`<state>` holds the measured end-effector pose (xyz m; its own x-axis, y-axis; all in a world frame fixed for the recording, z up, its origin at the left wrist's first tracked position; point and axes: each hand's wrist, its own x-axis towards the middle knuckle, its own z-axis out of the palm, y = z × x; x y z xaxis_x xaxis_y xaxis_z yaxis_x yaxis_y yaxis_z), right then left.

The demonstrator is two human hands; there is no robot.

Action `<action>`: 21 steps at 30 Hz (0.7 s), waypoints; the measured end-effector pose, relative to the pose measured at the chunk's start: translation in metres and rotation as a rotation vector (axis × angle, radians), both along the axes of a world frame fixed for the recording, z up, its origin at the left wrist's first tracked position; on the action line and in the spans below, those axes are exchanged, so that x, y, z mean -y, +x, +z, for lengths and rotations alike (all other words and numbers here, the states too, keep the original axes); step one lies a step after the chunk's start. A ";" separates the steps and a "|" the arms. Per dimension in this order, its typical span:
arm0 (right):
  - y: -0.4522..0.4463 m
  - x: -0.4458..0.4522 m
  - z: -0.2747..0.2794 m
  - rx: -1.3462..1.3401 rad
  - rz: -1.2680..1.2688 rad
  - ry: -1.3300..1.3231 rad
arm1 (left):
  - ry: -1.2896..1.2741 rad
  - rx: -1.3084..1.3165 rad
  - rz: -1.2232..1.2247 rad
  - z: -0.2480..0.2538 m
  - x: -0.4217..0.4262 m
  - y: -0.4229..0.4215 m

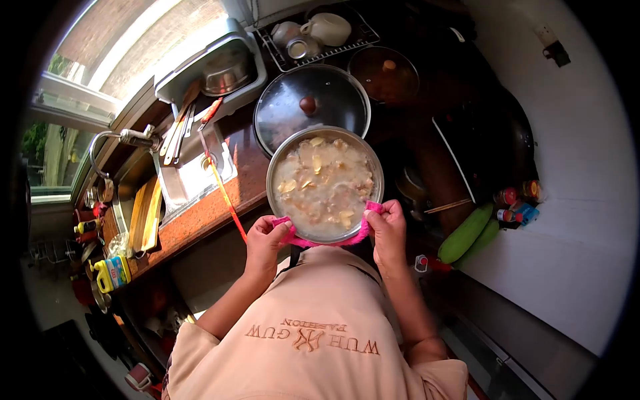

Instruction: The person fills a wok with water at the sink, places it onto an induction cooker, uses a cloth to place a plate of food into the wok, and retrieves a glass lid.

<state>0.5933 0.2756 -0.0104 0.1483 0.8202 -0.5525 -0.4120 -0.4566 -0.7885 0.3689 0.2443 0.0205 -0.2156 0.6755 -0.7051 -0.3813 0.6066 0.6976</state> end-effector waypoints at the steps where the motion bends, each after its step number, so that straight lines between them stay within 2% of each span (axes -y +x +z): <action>1: 0.010 -0.001 0.000 0.011 -0.036 0.004 | 0.025 0.005 -0.013 0.000 -0.007 0.009; 17: 0.191 -0.050 0.029 0.110 -0.353 0.027 | 0.128 0.092 -0.303 0.004 -0.118 0.195; 21: 0.246 -0.061 0.020 0.127 -0.428 0.077 | 0.125 0.107 -0.383 0.002 -0.148 0.247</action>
<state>0.8391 0.3371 0.0092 0.5460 0.7083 -0.4475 -0.4488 -0.2038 -0.8701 0.6158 0.3927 0.0224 0.1380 0.7744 -0.6174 -0.2190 0.6318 0.7436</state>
